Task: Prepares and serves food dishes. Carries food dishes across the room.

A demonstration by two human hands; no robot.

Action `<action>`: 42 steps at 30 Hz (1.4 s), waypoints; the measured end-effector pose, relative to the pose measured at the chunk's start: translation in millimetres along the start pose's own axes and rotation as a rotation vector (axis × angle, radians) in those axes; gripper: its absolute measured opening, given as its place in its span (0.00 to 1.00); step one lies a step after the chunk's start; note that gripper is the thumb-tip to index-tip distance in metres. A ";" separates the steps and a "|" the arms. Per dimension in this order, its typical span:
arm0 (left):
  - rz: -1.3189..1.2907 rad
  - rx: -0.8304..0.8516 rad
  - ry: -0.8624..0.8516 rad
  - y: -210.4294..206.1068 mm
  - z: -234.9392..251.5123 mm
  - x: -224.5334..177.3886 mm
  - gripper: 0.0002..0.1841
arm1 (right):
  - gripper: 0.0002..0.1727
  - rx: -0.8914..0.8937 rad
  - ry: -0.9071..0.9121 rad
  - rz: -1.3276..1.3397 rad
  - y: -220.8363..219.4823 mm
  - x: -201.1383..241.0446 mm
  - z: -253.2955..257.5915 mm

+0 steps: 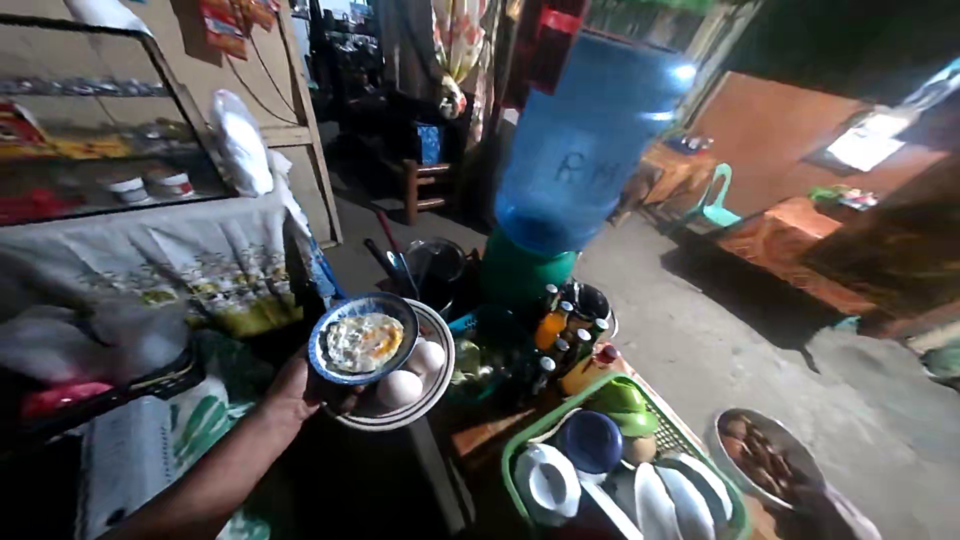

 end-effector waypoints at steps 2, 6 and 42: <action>-0.021 -0.031 -0.028 19.1 20.2 -21.6 0.27 | 0.19 0.146 0.069 0.095 -48.7 38.1 -14.2; -0.052 -0.072 -0.090 56.7 63.0 -59.0 0.26 | 0.17 0.359 0.072 0.147 -166.8 114.2 -47.3; -0.055 -0.100 -0.073 -65.8 541.9 -318.3 0.25 | 0.18 0.857 0.099 0.104 -808.9 468.7 -30.0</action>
Point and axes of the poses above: each hand's wrist, its own z-axis towards the middle knuckle, its own y-axis out of the back of the hand, x = y × z, the point moved 6 cm from there along z, towards the middle knuckle, and after that the axes turned 12 degrees about -x, right-handed, at the moved point
